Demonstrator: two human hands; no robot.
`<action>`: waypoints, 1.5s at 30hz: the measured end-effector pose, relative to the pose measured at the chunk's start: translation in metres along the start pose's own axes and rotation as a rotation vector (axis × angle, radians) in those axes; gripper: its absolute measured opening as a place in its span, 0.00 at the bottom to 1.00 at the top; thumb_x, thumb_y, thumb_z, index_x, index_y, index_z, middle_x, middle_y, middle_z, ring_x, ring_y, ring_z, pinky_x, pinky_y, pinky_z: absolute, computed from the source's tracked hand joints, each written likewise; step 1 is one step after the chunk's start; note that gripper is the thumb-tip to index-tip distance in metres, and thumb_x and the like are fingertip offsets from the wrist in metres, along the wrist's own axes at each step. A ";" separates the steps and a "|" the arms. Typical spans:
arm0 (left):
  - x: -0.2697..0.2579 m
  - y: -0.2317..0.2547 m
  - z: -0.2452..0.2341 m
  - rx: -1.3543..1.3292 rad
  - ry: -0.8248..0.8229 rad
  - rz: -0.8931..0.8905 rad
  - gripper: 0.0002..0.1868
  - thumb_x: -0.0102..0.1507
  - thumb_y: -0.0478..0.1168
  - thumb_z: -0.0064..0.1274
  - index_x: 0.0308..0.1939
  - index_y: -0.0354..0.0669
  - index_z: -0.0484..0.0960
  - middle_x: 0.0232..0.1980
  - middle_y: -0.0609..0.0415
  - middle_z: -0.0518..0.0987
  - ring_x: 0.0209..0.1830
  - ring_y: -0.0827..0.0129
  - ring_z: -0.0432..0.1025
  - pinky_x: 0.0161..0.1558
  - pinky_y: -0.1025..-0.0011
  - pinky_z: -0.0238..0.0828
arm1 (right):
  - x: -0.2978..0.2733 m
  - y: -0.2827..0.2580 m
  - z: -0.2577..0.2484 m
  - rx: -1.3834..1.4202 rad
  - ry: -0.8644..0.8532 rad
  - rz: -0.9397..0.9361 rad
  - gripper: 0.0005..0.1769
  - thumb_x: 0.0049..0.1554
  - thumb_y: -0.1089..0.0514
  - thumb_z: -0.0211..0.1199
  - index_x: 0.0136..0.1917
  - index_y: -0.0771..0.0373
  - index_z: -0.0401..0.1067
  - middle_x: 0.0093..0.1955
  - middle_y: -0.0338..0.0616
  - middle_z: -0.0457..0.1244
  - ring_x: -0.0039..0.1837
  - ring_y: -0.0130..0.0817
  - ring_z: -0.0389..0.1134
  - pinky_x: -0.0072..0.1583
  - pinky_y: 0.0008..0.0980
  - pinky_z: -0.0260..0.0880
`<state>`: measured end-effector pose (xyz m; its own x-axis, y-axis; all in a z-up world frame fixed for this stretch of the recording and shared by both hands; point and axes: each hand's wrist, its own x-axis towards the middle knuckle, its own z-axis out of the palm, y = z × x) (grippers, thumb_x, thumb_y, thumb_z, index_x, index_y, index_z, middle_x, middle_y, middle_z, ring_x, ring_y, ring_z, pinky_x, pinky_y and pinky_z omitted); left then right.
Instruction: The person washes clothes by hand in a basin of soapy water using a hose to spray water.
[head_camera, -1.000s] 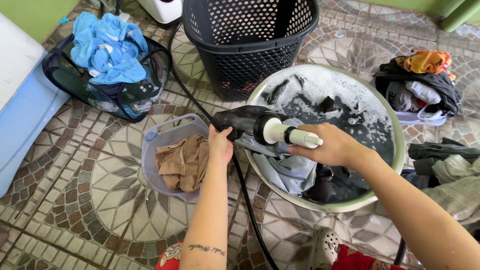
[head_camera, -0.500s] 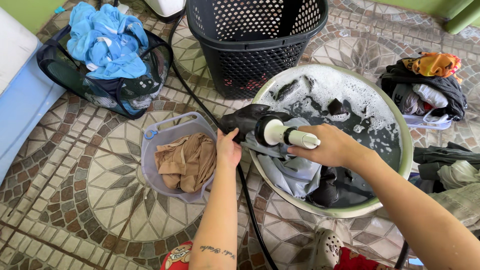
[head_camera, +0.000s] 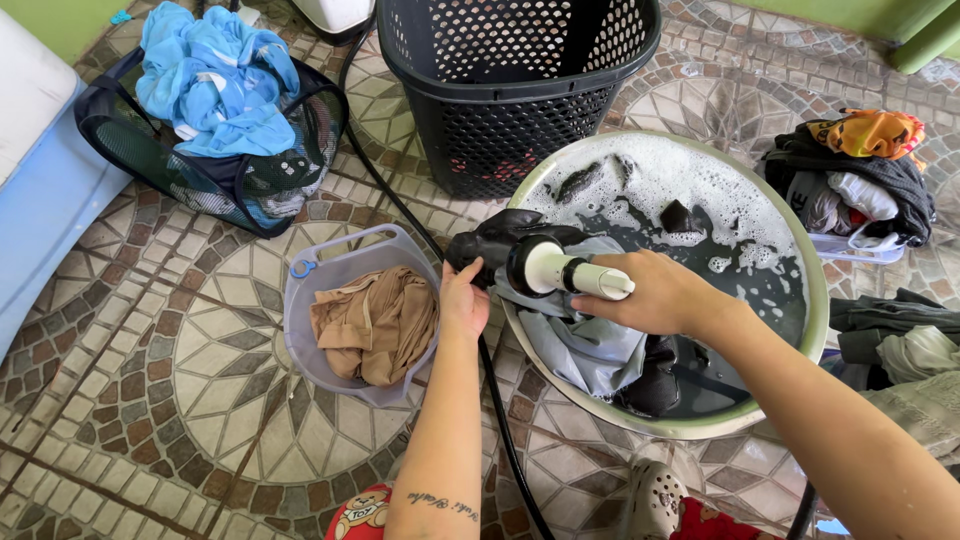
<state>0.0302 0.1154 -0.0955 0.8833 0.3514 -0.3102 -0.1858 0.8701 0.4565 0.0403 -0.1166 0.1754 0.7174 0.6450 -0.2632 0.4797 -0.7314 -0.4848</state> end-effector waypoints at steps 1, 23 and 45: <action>0.000 -0.001 0.000 -0.001 0.002 -0.001 0.24 0.62 0.24 0.51 0.62 0.43 0.73 0.59 0.52 0.79 0.57 0.63 0.75 0.60 0.64 0.72 | 0.001 0.000 0.001 -0.003 -0.001 0.001 0.20 0.51 0.38 0.66 0.47 0.53 0.76 0.40 0.46 0.72 0.45 0.50 0.74 0.49 0.46 0.72; 0.022 -0.036 -0.024 -0.063 0.228 0.036 0.13 0.66 0.37 0.59 0.53 0.38 0.79 0.53 0.52 0.82 0.53 0.65 0.75 0.56 0.66 0.72 | 0.008 -0.001 0.011 -0.010 0.016 -0.032 0.18 0.51 0.39 0.66 0.47 0.53 0.76 0.40 0.47 0.72 0.45 0.52 0.73 0.49 0.47 0.72; 0.006 -0.021 -0.015 -0.106 -0.010 0.061 0.25 0.58 0.19 0.50 0.55 0.45 0.78 0.54 0.54 0.81 0.54 0.64 0.75 0.57 0.65 0.71 | 0.010 -0.021 -0.012 0.036 -0.137 0.025 0.17 0.51 0.42 0.65 0.46 0.55 0.76 0.40 0.43 0.72 0.44 0.45 0.74 0.49 0.42 0.72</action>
<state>0.0326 0.1047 -0.1193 0.8734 0.4015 -0.2758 -0.2832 0.8792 0.3831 0.0437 -0.0979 0.1932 0.6519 0.6529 -0.3858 0.4425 -0.7406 -0.5057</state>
